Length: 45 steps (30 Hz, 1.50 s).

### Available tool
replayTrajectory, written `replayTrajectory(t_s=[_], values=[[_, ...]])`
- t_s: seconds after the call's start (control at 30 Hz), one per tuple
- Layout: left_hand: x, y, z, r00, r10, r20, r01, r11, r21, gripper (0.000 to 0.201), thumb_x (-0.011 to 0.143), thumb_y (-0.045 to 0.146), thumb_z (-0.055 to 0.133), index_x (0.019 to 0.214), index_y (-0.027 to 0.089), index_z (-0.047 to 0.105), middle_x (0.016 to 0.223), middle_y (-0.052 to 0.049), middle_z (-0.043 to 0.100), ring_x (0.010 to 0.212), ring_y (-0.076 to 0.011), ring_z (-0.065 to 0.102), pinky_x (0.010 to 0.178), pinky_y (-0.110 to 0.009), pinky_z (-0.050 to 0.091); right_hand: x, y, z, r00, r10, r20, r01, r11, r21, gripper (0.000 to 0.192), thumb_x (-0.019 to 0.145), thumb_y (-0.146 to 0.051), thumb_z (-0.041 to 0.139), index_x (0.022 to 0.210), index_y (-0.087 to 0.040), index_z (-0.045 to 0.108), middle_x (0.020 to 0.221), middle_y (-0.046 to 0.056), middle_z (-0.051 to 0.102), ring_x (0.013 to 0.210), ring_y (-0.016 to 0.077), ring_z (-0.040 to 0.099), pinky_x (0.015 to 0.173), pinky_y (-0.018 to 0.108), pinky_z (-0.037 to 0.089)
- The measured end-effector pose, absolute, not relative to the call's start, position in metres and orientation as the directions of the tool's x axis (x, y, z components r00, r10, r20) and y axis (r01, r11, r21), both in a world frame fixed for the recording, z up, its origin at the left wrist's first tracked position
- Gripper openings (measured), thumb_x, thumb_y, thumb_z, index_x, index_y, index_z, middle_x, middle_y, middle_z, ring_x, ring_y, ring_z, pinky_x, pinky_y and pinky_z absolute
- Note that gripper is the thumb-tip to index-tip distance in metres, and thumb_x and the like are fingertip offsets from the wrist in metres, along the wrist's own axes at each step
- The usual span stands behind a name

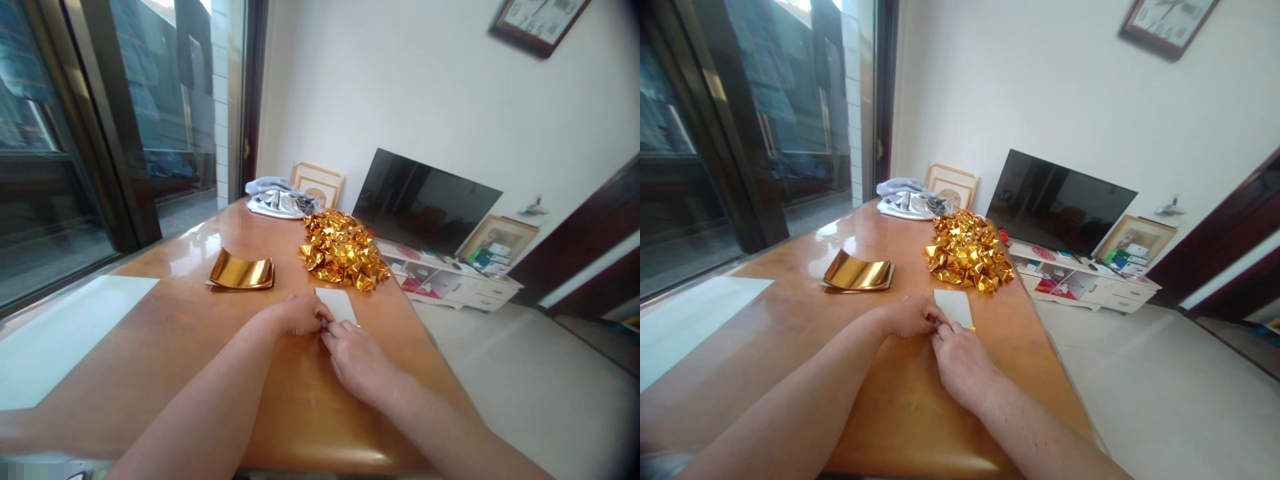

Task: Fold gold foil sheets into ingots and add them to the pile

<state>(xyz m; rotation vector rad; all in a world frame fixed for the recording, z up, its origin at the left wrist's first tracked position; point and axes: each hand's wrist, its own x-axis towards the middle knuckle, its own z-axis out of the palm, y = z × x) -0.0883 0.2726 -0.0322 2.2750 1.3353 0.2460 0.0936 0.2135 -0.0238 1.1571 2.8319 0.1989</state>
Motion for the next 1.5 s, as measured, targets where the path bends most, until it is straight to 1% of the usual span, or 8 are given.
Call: replayTrajectory(t_s=[0.3, 0.47, 0.63, 0.9, 1.13, 1.27, 1.37, 1.5], values=[[-0.088, 0.272, -0.031, 0.514, 0.854, -0.085, 0.777, -0.422, 0.466, 0.037, 0.078, 0.025, 0.059, 0.109, 0.039, 0.076, 0.096, 0.004, 0.075, 0.093, -0.0198, 0.065, 0.081, -0.027, 0.044, 0.100, 0.210, -0.016, -0.672, 0.740, -0.009, 0.737, 0.671, 0.080, 0.031, 0.092, -0.016, 0.049, 0.118, -0.018, 0.065, 0.116, 0.010, 0.064, 0.109, 0.0251, 0.051, 0.094, 0.034, 0.041], [-0.088, 0.273, -0.035, 0.504, 0.860, -0.085, 0.782, -0.412, 0.467, 0.041, 0.080, 0.022, 0.057, 0.114, 0.038, 0.074, 0.098, 0.003, 0.075, 0.093, -0.0194, 0.065, 0.081, -0.027, 0.045, 0.116, 0.211, -0.016, -0.630, 0.777, 0.002, 0.776, 0.629, 0.054, 0.032, 0.091, -0.016, 0.049, 0.117, -0.019, 0.066, 0.110, 0.009, 0.065, 0.106, 0.0254, 0.051, 0.092, 0.034, 0.040], [-0.089, 0.276, -0.036, 0.508, 0.858, -0.076, 0.779, -0.420, 0.465, 0.043, 0.080, 0.019, 0.054, 0.111, 0.040, 0.075, 0.105, 0.004, 0.075, 0.096, -0.0201, 0.065, 0.086, -0.030, 0.044, 0.131, 0.214, -0.019, -0.568, 0.823, 0.007, 0.822, 0.567, 0.049, 0.034, 0.090, -0.016, 0.049, 0.118, -0.023, 0.066, 0.108, 0.008, 0.064, 0.104, 0.0247, 0.049, 0.091, 0.035, 0.036], [-0.089, 0.277, -0.038, 0.510, 0.857, -0.074, 0.779, -0.423, 0.463, 0.047, 0.076, 0.016, 0.053, 0.112, 0.036, 0.075, 0.112, 0.004, 0.075, 0.102, -0.0210, 0.065, 0.085, -0.027, 0.046, 0.160, 0.219, -0.020, -0.456, 0.889, 0.042, 0.890, 0.455, 0.034, 0.034, 0.090, -0.015, 0.049, 0.116, -0.024, 0.069, 0.103, 0.007, 0.064, 0.103, 0.0234, 0.051, 0.090, 0.033, 0.036], [-0.089, 0.279, -0.042, 0.514, 0.856, -0.056, 0.779, -0.439, 0.448, 0.047, 0.077, 0.014, 0.052, 0.111, 0.037, 0.075, 0.110, 0.004, 0.076, 0.101, -0.0210, 0.066, 0.087, -0.029, 0.046, 0.167, 0.229, -0.019, -0.419, 0.900, 0.123, 0.899, 0.430, -0.086, 0.027, 0.098, -0.026, 0.045, 0.094, -0.021, 0.071, 0.094, 0.006, 0.065, 0.095, 0.0201, 0.056, 0.086, 0.029, 0.039], [-0.088, 0.278, -0.039, 0.524, 0.851, -0.039, 0.768, -0.452, 0.453, 0.048, 0.077, 0.012, 0.051, 0.110, 0.036, 0.076, 0.109, 0.005, 0.077, 0.100, -0.0203, 0.066, 0.087, -0.029, 0.046, 0.157, 0.240, -0.020, -0.432, 0.885, 0.173, 0.877, 0.457, -0.145, 0.026, 0.098, -0.026, 0.045, 0.098, -0.020, 0.070, 0.097, 0.006, 0.066, 0.098, 0.0190, 0.057, 0.085, 0.027, 0.039], [-0.087, 0.277, -0.036, 0.531, 0.846, -0.036, 0.760, -0.457, 0.462, 0.048, 0.075, 0.011, 0.051, 0.109, 0.034, 0.076, 0.108, 0.004, 0.077, 0.097, -0.0199, 0.066, 0.082, -0.026, 0.047, 0.149, 0.251, -0.022, -0.458, 0.875, 0.159, 0.866, 0.479, -0.141, 0.023, 0.094, -0.027, 0.051, 0.104, -0.020, 0.071, 0.100, 0.007, 0.067, 0.100, 0.0200, 0.057, 0.085, 0.028, 0.039], [-0.088, 0.276, -0.036, 0.494, 0.867, -0.058, 0.770, -0.405, 0.493, 0.048, 0.072, 0.011, 0.051, 0.107, 0.033, 0.077, 0.096, 0.003, 0.077, 0.090, -0.0193, 0.067, 0.077, -0.026, 0.047, 0.143, 0.265, -0.028, -0.473, 0.876, 0.092, 0.856, 0.482, -0.188, 0.016, 0.087, -0.025, 0.058, 0.087, -0.020, 0.072, 0.091, 0.005, 0.067, 0.090, 0.0191, 0.059, 0.074, 0.027, 0.038]])
